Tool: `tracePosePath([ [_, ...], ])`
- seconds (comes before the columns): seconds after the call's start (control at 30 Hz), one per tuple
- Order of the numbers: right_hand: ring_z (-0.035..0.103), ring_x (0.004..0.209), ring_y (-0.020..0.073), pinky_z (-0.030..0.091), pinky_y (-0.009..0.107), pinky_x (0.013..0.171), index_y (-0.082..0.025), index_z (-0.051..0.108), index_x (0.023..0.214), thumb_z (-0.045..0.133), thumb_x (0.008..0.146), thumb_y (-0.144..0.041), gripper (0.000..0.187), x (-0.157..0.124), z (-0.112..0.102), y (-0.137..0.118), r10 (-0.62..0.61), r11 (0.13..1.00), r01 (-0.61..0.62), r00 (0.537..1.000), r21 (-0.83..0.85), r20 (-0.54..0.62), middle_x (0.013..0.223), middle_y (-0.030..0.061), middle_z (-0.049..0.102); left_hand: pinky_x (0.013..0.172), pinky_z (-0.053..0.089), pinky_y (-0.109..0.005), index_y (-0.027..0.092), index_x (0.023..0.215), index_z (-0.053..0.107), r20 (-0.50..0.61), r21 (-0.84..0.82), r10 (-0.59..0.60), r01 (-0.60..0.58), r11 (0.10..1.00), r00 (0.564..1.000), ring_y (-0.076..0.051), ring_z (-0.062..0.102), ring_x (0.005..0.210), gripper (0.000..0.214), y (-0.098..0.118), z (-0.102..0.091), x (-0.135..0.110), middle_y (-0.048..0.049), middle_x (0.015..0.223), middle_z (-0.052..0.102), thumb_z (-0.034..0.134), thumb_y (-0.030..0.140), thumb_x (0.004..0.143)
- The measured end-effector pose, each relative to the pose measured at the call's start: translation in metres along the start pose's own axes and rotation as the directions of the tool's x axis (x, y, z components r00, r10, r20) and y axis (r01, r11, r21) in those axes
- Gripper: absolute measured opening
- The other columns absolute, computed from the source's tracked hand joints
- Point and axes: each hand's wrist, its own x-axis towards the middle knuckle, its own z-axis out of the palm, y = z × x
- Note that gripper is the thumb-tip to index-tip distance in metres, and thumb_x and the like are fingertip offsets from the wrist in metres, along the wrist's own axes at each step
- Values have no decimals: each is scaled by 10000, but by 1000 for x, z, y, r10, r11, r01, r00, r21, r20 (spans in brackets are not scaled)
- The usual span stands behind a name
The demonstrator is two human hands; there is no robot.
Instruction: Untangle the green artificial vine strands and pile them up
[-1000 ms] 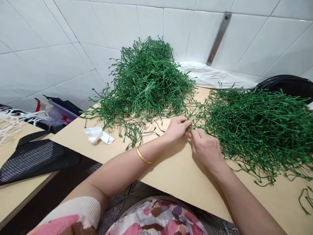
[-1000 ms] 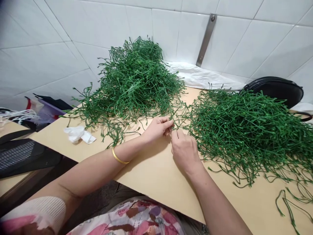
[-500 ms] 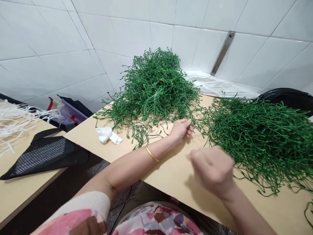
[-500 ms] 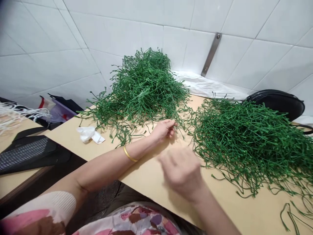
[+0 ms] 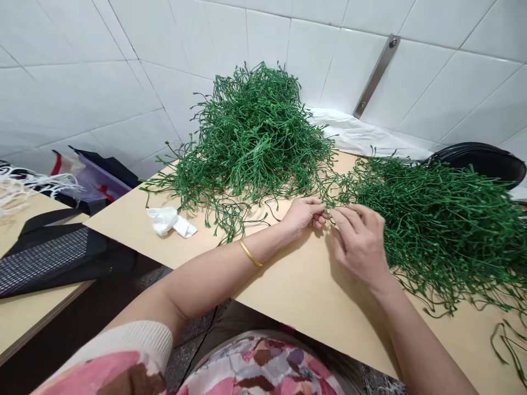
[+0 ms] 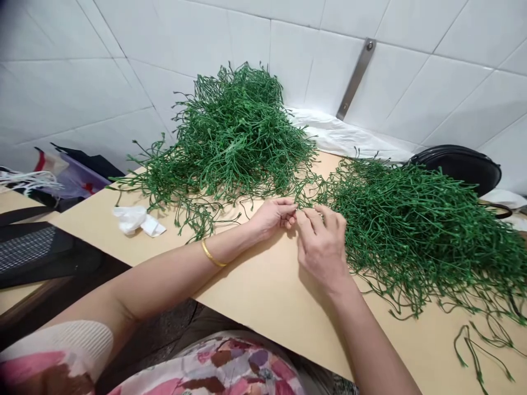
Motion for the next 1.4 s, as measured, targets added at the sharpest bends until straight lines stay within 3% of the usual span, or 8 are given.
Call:
tracePosePath([
  [0.27, 500, 903, 213, 333, 380, 826, -180, 624, 864, 474, 830, -234, 163, -5, 21, 13, 294, 933, -283, 956, 223, -20, 833, 52, 642, 410, 334, -162, 139, 648, 501, -1, 84, 137, -136, 987, 991, -34, 436, 407, 221, 3, 2, -6, 12, 550, 538, 636, 303, 706],
  [0.47, 476, 649, 131, 381, 269, 626, -188, 592, 703, 522, 796, -358, 206, -3, 13, 27, 617, 277, -552, 730, 787, 294, 668, -3, 550, 468, 347, -181, 137, 632, 585, -43, 260, 252, -232, 937, 967, -46, 440, 507, 388, 12, 1, -4, -13, 648, 549, 590, 521, 683],
  [0.57, 491, 655, 130, 395, 269, 652, -191, 584, 680, 559, 764, -367, 196, -3, 16, 31, 549, 24, -539, 711, 842, 440, 668, -4, 562, 529, 374, -190, 138, 663, 615, 37, 205, 184, -188, 960, 982, -52, 476, 573, 366, 12, 5, -4, -29, 745, 580, 625, 504, 656],
  [0.67, 487, 633, 125, 395, 264, 624, -187, 589, 698, 567, 757, -380, 203, -3, 18, 28, 454, -74, -577, 707, 813, 543, 658, -3, 563, 510, 344, -186, 149, 694, 625, 106, 156, 139, -154, 976, 985, -48, 464, 552, 282, 10, 7, -6, -6, 678, 559, 689, 414, 622],
  [1.03, 528, 725, 140, 398, 269, 674, -166, 587, 721, 518, 794, -355, 213, -4, 23, 24, 553, 191, -638, 698, 746, 455, 732, 18, 593, 435, 303, -178, 142, 575, 499, 35, 167, 154, -158, 973, 987, -37, 425, 458, 271, 3, 2, -4, 26, 548, 507, 730, 281, 589],
  [1.17, 528, 762, 156, 398, 297, 706, -179, 571, 783, 463, 832, -283, 158, -4, 9, 16, 605, 531, -510, 788, 677, 120, 790, 40, 588, 472, 357, -178, 149, 589, 464, -21, 132, 169, -165, 977, 985, -52, 492, 505, 281, 4, 4, -5, 13, 594, 552, 703, 293, 622],
  [1.3, 496, 774, 160, 351, 308, 725, -184, 543, 733, 456, 818, -199, 123, -8, 5, 7, 116, 870, -152, 988, 469, 104, 778, 41, 565, 431, 296, -168, 154, 570, 427, -63, 186, 255, -239, 953, 965, -37, 445, 444, 313, 13, 4, -6, 36, 527, 520, 691, 308, 636],
  [1.4, 461, 750, 159, 292, 306, 697, -173, 552, 727, 448, 812, -180, 135, -15, 17, 15, -75, 973, 2, 948, 229, 310, 749, 45, 550, 451, 304, -170, 150, 564, 438, -94, 224, 334, -307, 925, 938, -32, 432, 449, 303, 21, 1, -5, 48, 508, 504, 685, 307, 644],
])
